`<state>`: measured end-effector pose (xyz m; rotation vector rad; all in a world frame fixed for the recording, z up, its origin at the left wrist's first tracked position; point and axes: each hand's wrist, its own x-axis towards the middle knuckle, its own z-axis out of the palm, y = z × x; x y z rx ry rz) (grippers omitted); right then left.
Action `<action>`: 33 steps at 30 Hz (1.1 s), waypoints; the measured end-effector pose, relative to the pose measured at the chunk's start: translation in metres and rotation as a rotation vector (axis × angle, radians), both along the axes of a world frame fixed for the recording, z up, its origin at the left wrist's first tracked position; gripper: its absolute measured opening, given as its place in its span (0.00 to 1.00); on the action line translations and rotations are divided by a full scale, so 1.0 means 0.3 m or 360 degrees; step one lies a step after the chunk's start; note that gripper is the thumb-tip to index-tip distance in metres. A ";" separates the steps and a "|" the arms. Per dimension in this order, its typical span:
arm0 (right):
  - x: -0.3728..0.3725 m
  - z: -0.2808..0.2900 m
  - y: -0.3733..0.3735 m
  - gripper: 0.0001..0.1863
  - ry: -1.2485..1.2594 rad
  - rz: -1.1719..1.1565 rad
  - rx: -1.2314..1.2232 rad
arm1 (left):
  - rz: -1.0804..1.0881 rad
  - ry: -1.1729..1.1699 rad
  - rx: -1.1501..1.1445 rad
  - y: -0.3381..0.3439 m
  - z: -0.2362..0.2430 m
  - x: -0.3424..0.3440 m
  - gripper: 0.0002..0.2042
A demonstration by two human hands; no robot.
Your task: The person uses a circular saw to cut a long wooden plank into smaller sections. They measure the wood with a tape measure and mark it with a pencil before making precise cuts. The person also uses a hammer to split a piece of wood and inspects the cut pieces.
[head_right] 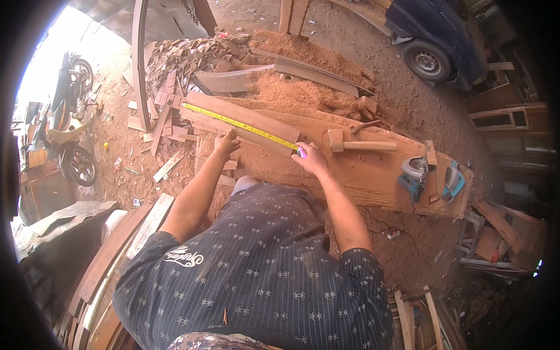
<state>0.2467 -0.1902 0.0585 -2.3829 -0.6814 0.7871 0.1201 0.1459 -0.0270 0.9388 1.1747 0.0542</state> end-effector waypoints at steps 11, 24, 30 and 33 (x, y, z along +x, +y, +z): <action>-0.017 0.012 0.000 0.31 -0.0049 -0.0027 0.0034 | -0.0072 0.0035 0.0075 -0.003 0.042 0.003 0.16; -0.021 0.037 0.012 0.31 -0.0031 -0.0057 -0.0022 | -0.0117 0.0087 0.0206 -0.009 0.033 -0.004 0.20; -0.023 0.059 0.024 0.30 -0.0003 -0.0059 -0.0001 | -0.0173 0.0158 0.0281 -0.001 0.035 -0.018 0.23; -0.029 0.053 0.015 0.30 -0.0022 -0.0075 0.0019 | -0.0145 0.0168 0.0313 -0.014 0.060 -0.009 0.19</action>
